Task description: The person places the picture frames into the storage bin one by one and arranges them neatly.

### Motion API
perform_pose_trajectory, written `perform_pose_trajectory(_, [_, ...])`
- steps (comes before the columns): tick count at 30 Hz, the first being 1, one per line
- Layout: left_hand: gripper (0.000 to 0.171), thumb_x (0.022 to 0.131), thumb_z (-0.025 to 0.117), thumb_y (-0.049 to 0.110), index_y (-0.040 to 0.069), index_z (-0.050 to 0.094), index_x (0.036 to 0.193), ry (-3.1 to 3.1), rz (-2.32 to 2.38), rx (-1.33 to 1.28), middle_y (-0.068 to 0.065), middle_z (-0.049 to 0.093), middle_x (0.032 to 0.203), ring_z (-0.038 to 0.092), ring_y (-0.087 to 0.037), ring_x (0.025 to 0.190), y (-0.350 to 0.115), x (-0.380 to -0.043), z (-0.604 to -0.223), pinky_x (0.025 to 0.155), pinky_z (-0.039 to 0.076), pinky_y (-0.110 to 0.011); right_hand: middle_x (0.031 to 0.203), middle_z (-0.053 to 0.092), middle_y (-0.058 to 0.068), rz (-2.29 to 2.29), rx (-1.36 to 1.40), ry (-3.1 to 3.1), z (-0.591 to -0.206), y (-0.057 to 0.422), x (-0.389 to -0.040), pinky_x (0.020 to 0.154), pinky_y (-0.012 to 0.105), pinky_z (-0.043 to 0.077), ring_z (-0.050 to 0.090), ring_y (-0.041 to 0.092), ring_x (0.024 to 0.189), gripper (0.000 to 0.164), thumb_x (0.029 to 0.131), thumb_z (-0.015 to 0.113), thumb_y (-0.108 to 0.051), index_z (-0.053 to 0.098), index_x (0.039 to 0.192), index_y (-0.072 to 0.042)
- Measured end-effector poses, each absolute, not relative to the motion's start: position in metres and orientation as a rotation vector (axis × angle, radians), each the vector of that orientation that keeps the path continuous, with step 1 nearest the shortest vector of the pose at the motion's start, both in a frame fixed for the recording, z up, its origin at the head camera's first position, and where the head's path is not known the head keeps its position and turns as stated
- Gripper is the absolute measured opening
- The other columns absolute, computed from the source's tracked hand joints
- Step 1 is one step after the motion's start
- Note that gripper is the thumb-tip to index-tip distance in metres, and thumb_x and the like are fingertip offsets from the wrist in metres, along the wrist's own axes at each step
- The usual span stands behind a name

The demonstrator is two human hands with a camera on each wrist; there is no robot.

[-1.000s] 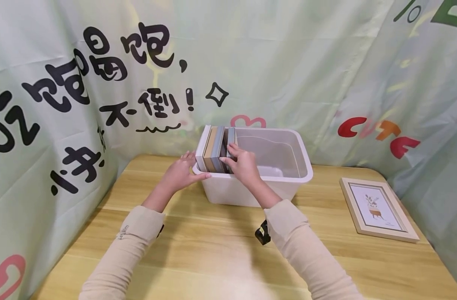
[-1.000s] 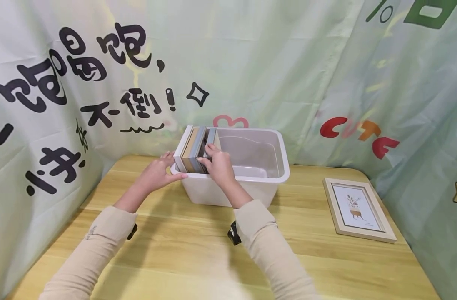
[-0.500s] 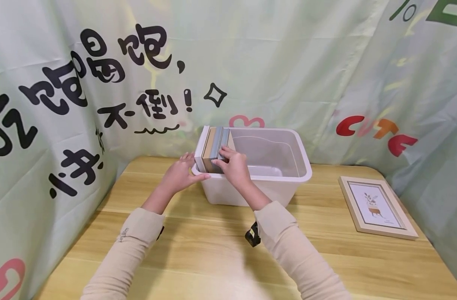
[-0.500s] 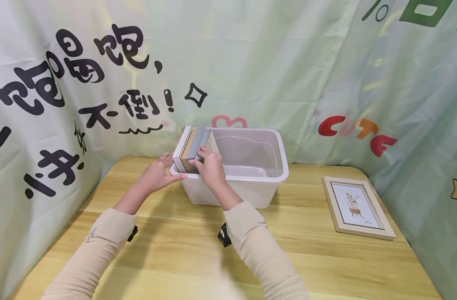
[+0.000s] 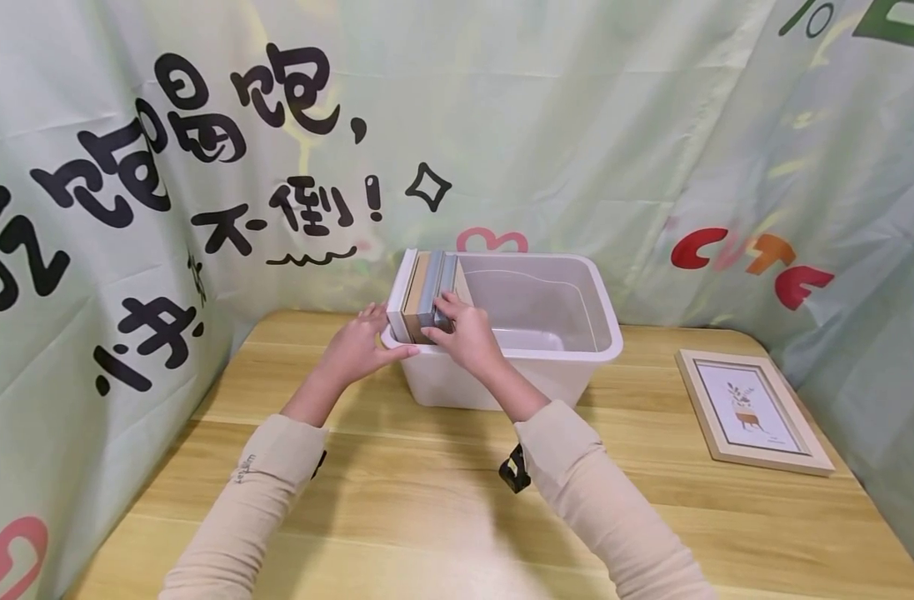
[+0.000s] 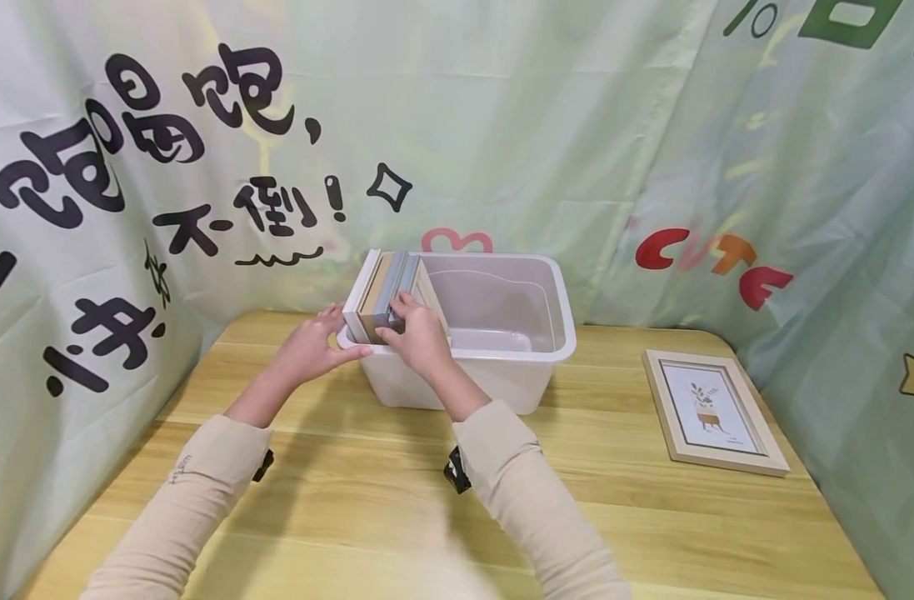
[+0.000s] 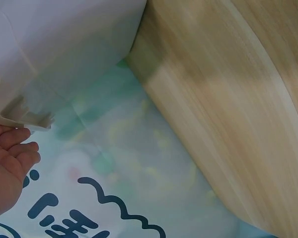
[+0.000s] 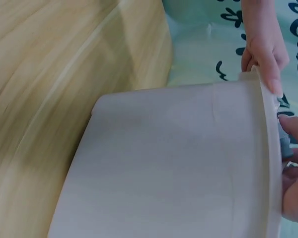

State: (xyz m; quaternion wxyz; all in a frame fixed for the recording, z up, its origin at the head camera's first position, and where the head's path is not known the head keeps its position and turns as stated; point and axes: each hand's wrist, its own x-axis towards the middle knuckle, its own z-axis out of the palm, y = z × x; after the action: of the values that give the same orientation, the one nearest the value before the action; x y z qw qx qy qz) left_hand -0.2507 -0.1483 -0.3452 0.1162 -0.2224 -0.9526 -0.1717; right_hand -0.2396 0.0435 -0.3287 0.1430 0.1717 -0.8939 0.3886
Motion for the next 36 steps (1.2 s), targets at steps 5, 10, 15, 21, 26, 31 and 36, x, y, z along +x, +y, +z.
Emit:
perform_pose_trajectory(5, [0.082, 0.078, 0.067, 0.051, -0.011, 0.048, 0.129, -2.777, -0.509, -0.661, -0.032, 0.042, 0.136, 0.038, -0.046, 0.128, -0.148, -0.251, -0.346, 0.104, 0.036, -0.054, 0.128, 0.055, 0.023, 1.088, 0.524, -2.387, -0.323, 0.049, -0.233, 0.098, 0.042, 0.046, 0.054, 0.035, 0.119, 0.042, 0.083, 0.068, -0.015, 0.060, 0.119, 0.005])
perform_pose_trajectory(10, [0.083, 0.078, 0.066, 0.052, -0.011, 0.047, 0.129, -2.797, -0.505, -0.665, -0.031, 0.040, 0.137, 0.037, -0.046, 0.130, -0.147, -0.251, -0.344, 0.106, 0.034, -0.052, 0.119, 0.062, 0.022, 0.944, 0.636, -2.137, -0.314, 0.061, -0.230, 0.101, 0.043, 0.044, 0.056, 0.035, 0.115, 0.034, 0.084, 0.065, -0.010, 0.063, 0.113, 0.007])
perform_pose_trajectory(15, [0.082, 0.078, 0.067, 0.050, -0.011, 0.047, 0.129, -2.802, -0.500, -0.658, -0.031, 0.041, 0.137, 0.037, -0.046, 0.130, -0.147, -0.252, -0.342, 0.105, 0.034, -0.053, 0.123, 0.061, 0.019, 0.742, 0.659, -2.190, -0.307, 0.077, -0.228, 0.102, 0.052, 0.037, 0.051, 0.039, 0.118, 0.040, 0.086, 0.063, -0.019, 0.061, 0.120, 0.001])
perform_pose_trajectory(21, [0.083, 0.079, 0.066, 0.051, -0.011, 0.045, 0.130, -2.837, -0.494, -0.637, -0.031, 0.039, 0.139, 0.034, -0.045, 0.132, -0.146, -0.253, -0.342, 0.106, 0.033, -0.054, 0.129, 0.056, 0.018, 0.683, 0.646, -2.313, -0.308, 0.100, -0.221, 0.104, 0.055, 0.030, 0.042, 0.040, 0.127, 0.048, 0.086, 0.061, -0.028, 0.057, 0.126, -0.002])
perform_pose_trajectory(26, [0.084, 0.079, 0.063, 0.054, -0.013, 0.046, 0.129, -2.856, -0.475, -0.641, -0.031, 0.037, 0.140, 0.032, -0.045, 0.133, -0.147, -0.252, -0.343, 0.107, 0.032, -0.053, 0.135, 0.052, 0.016, 0.615, 0.652, -2.407, -0.311, 0.119, -0.214, 0.107, 0.056, 0.021, 0.034, 0.037, 0.134, 0.056, 0.086, 0.060, -0.034, 0.051, 0.132, -0.004])
perform_pose_trajectory(31, [0.083, 0.079, 0.064, 0.052, -0.013, 0.047, 0.128, -2.863, -0.462, -0.639, -0.031, 0.038, 0.140, 0.032, -0.044, 0.133, -0.147, -0.251, -0.341, 0.108, 0.032, -0.052, 0.146, 0.040, 0.013, 0.487, 0.615, -2.583, -0.317, 0.138, -0.207, 0.111, 0.060, 0.007, 0.020, 0.035, 0.141, 0.068, 0.085, 0.057, -0.044, 0.040, 0.141, -0.009])
perform_pose_trajectory(36, [0.084, 0.079, 0.065, 0.051, -0.012, 0.046, 0.129, -2.870, -0.470, -0.625, -0.030, 0.038, 0.140, 0.032, -0.044, 0.133, -0.147, -0.251, -0.340, 0.107, 0.033, -0.052, 0.152, 0.029, 0.013, 0.386, 0.604, -2.678, -0.323, 0.153, -0.203, 0.112, 0.061, 0.001, 0.012, 0.037, 0.143, 0.074, 0.085, 0.056, -0.048, 0.032, 0.145, -0.012])
